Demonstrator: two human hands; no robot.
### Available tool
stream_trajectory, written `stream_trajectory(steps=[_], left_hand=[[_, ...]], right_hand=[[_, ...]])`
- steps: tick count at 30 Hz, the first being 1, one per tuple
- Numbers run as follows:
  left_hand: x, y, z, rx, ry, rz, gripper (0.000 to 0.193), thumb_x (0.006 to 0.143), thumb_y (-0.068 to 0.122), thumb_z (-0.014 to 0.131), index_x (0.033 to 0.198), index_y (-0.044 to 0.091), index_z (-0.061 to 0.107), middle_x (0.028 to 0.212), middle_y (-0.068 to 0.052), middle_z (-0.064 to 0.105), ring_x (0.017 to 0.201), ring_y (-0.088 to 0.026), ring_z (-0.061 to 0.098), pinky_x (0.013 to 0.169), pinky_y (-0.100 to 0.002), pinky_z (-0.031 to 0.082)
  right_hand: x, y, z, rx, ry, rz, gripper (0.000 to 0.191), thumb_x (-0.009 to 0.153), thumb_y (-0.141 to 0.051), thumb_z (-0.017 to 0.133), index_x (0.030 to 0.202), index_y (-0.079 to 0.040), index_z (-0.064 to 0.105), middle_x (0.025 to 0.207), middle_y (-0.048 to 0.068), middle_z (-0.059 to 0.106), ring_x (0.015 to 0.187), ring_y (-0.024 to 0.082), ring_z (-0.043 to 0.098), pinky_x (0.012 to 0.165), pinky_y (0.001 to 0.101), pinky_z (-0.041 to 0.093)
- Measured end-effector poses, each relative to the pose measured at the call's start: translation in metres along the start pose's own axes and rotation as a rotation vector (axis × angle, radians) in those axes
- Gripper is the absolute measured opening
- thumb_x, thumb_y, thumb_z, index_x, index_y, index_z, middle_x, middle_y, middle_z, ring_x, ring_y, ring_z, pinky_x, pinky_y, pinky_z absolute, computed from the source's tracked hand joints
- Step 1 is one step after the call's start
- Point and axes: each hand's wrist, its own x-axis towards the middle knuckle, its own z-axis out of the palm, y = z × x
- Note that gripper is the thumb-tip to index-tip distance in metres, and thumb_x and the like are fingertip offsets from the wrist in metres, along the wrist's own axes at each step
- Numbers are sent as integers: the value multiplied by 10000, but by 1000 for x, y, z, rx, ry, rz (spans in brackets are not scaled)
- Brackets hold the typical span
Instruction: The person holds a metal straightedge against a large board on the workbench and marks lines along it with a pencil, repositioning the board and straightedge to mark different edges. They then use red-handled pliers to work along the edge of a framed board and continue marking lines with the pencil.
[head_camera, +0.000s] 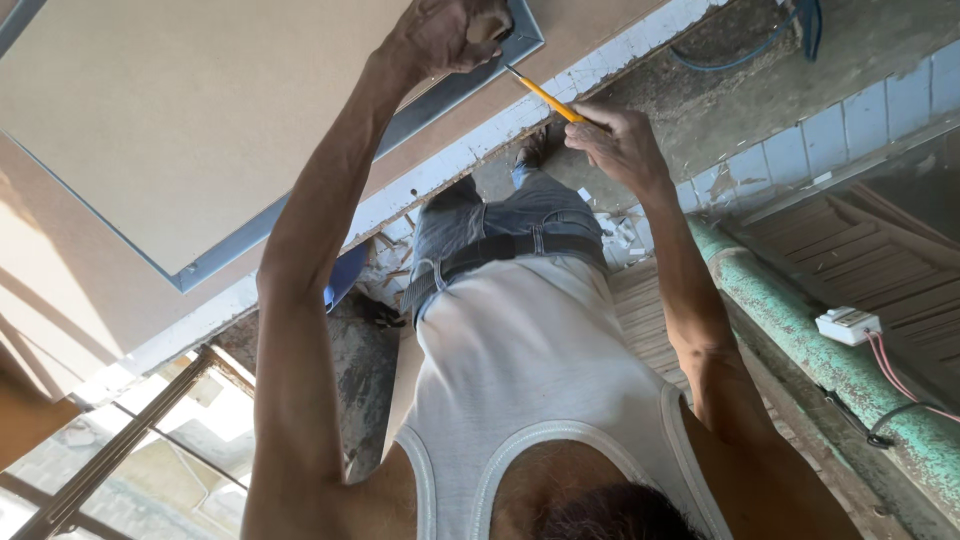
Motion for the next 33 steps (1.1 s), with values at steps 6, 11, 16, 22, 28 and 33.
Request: stream_trajectory(steps=[6,11,16,22,28,33], left_hand=[[15,0,-11,-27,325,402,323,704,182,849,979,103,701,810,-82,710,737,-229,698,694,-384,581],[25,-3,-13,-239,134,307,302,681,91,860,935,37,707,826,-80,710,726,-208,692,640,-362,590],[24,-1,-16,-249,116,301,261,648,77,878,845,66,708,759,-51,691,661,-196,676,584,-357,556],[21,5,-18,-300,74,140,328,669,48,836,944,62,659,668,-40,631,563,-175,629,490,-341,542],[14,5,-6,-223,379,563,258,538,40,791,735,112,640,808,-25,649,735,-203,671,637,-331,572],[8,7,7,-341,212,367,250,583,-28,752,767,73,617,802,-40,639,727,-211,649,603,-359,524]], right_hand=[[17,-7,20,-150,66,-194,360,1026,-193,729,1322,8,687,994,160,782,861,154,762,729,272,607],[25,-19,25,-73,63,-159,392,1029,-191,743,1373,-24,658,1053,169,779,924,168,768,803,281,620],[34,-27,29,-137,89,-193,326,1044,-136,707,1357,-46,680,1029,163,783,877,166,773,756,277,634],[46,-28,45,-144,16,-234,294,1046,-108,698,1337,-67,690,987,172,784,849,197,784,719,290,642],[28,-38,65,-120,14,-116,284,1053,-92,629,1329,-67,689,1017,174,769,868,182,793,744,292,649],[-1,-57,90,37,85,-89,315,1054,-61,645,1366,-17,660,1024,170,746,901,214,747,813,309,658]])
